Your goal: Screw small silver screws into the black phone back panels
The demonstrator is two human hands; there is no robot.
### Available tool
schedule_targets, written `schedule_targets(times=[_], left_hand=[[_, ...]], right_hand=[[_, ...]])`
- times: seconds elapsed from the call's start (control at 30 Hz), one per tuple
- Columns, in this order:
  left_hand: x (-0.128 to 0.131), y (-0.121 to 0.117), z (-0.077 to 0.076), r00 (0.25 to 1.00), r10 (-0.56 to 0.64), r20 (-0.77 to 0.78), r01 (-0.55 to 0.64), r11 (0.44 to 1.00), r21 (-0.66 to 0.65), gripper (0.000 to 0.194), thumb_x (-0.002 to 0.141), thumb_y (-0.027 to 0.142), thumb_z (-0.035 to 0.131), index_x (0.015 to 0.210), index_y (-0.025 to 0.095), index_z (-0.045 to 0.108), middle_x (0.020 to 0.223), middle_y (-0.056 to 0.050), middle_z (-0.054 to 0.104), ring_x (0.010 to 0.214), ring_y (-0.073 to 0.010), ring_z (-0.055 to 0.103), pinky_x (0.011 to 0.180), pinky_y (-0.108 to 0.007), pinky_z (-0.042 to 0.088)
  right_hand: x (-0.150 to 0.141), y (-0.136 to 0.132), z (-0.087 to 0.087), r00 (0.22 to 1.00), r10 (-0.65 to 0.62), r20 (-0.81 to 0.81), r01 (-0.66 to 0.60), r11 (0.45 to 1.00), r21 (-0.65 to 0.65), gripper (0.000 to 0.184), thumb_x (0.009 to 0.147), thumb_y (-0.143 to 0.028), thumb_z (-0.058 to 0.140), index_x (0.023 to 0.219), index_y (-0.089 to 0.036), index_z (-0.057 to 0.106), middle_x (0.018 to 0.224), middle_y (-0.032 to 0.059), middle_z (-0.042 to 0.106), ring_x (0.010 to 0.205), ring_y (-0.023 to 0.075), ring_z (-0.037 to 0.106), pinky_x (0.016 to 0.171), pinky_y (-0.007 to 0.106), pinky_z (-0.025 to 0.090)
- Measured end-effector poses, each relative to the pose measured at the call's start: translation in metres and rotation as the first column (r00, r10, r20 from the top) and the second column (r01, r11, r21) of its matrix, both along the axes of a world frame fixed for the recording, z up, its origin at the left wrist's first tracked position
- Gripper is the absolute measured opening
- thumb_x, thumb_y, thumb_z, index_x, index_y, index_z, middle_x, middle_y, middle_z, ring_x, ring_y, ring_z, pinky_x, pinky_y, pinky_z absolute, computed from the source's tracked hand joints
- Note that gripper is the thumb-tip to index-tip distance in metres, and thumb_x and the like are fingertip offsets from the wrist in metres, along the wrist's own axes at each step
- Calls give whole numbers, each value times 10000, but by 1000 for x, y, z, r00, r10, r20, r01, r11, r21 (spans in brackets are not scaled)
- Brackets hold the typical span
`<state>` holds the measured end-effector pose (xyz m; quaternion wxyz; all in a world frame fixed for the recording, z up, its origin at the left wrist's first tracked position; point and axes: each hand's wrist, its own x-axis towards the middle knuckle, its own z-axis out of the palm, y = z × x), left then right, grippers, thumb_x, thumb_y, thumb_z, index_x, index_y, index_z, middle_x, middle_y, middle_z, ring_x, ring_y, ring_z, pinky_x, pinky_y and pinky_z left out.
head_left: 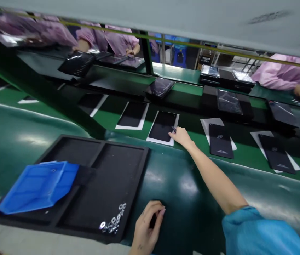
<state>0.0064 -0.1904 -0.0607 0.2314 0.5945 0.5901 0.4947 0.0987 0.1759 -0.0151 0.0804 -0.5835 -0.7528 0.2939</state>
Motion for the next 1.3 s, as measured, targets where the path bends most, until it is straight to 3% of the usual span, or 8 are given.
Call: schedule_targets(times=[0.37,0.5,0.67,0.87,0.97,1.1,1.2,1.3], left_hand=[[-4,-1,-2,1000,-11,23,11,1000,-9,89,1065,183,631,1050,207,715,972,-74,740,833,-172,738,787,-260,619],[0,-1,0,997,52,63,-50,998,-39,84,1060,229,648,1040,212,728,973,-71,764,861,-193,772,798,-273,639],[2,5,10,994,39,103,-28,993,-111,202,1074,319,629,937,204,723,945,-88,758,878,-219,766,783,-303,639],[-18,28,25,992,61,114,-35,976,-216,225,1032,403,697,961,198,757,974,-67,766,872,-205,744,801,-300,608],[-22,51,39,997,34,69,-11,951,-309,242,1003,438,721,982,199,757,884,-31,750,795,-185,701,782,-291,574],[-16,88,48,992,-122,-35,99,913,-396,235,1007,422,686,920,214,754,846,-19,726,771,-187,637,764,-314,513],[-10,114,45,977,-180,-114,117,901,-418,209,1004,405,684,936,224,762,899,-42,730,849,-221,617,810,-348,499],[-9,135,40,960,-202,-194,99,891,-443,168,997,371,708,965,222,779,1040,-72,727,968,-250,587,902,-381,490]], right_hand=[[58,-3,41,991,-76,-113,90,989,118,413,993,-260,596,1363,-86,649,1054,149,792,936,262,739,811,297,519],[141,-60,83,961,45,-272,40,953,301,307,956,-293,610,1246,-218,676,851,15,730,614,183,589,652,296,428],[173,-168,120,943,331,13,-325,916,234,131,970,-281,624,877,-240,707,691,17,695,552,187,596,595,308,365],[114,-234,75,765,639,83,-636,769,-64,178,987,-278,659,1090,-196,780,985,111,811,849,269,764,730,321,488],[118,-202,44,839,378,-392,-440,894,-80,256,1023,-334,625,1214,-233,761,950,53,778,807,196,720,712,281,510],[155,-138,8,344,-352,-870,-87,911,-403,273,955,-508,700,997,-238,690,624,-81,449,450,86,317,391,189,244],[178,-113,-13,-139,-468,-872,19,880,-475,260,856,-432,792,908,-251,613,620,-108,339,451,73,203,350,148,186],[186,-111,-22,-248,-493,-834,0,861,-509,234,854,-372,796,895,-249,601,627,-99,344,456,70,224,345,130,228]])
